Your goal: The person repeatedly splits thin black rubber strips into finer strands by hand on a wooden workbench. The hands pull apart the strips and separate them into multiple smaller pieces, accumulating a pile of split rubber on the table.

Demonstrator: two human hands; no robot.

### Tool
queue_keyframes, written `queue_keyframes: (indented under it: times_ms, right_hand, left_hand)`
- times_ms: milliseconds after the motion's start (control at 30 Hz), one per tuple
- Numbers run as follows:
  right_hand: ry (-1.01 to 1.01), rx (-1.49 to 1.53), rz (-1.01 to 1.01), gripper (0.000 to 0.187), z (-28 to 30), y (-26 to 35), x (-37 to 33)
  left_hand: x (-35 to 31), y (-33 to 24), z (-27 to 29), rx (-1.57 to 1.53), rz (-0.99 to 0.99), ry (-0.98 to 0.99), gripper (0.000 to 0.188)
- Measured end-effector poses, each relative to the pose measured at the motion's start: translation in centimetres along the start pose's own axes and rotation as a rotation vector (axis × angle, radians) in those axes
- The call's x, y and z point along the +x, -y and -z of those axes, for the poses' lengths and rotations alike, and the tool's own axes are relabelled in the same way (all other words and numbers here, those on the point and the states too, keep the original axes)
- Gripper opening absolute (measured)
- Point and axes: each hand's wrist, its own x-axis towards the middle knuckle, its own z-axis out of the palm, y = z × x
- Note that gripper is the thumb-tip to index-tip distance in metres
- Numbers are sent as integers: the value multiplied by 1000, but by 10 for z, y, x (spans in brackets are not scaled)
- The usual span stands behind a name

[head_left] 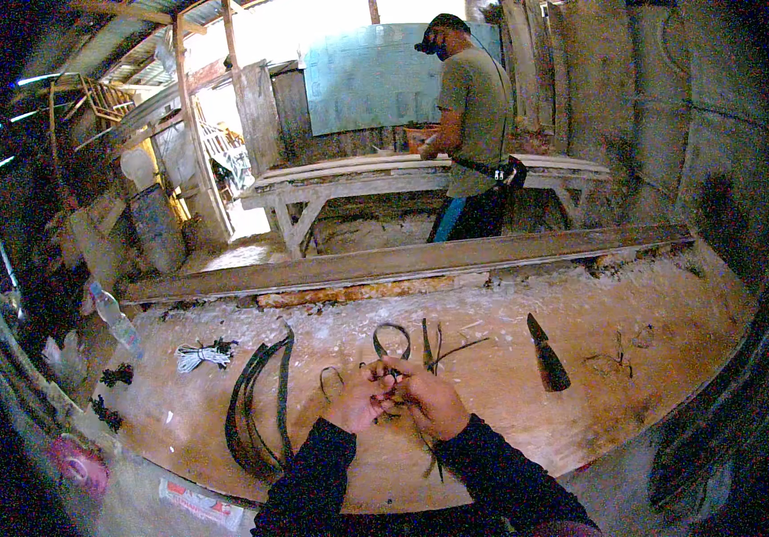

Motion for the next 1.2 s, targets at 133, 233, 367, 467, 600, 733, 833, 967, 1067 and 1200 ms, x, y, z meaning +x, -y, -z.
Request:
queue_keyframes:
  times_ms: [133,233,367,467,600,733,833,967,1067,1200]
  right_hand:
    - [19,-17,-34,26,-2,1,0]
    - [9,-69,-33,25,0,4,-1]
    - [-80,-220,-133,24,1,6,-1]
    - [-117,-297,-95,24,-1,2,-2]
    - [-190,-276,-109,25,-7,-4,-6]
    - [-219,-308,-39,25,-11,-6,-6]
    - [-162,-438,-8,24,-10,-5,-6]
    - [-196,-361,-55,21,-12,-4,-7]
    - [-279,-148,-203,13,-17,-4,-9]
    - [-413,234,-408,4,-23,-9,-9]
  left_hand:
    - [-1,-5,7,-32,20,148,20]
    - [-1,-4,0,-20,-26,89,22]
    - [-2,-9,-12,35,-64,27,24]
    - [-5,-12,-19,92,-133,-38,23]
    - [-9,-12,-28,265,-294,-123,21]
    - [-11,-7,-36,657,-546,-236,19]
    - [-11,-4,-39,919,-722,-321,18]
    - [-12,-1,-43,951,-815,-348,19]
    - [-12,-3,-45,991,-883,-327,25]
    - [-14,-5,-48,503,-665,-168,36]
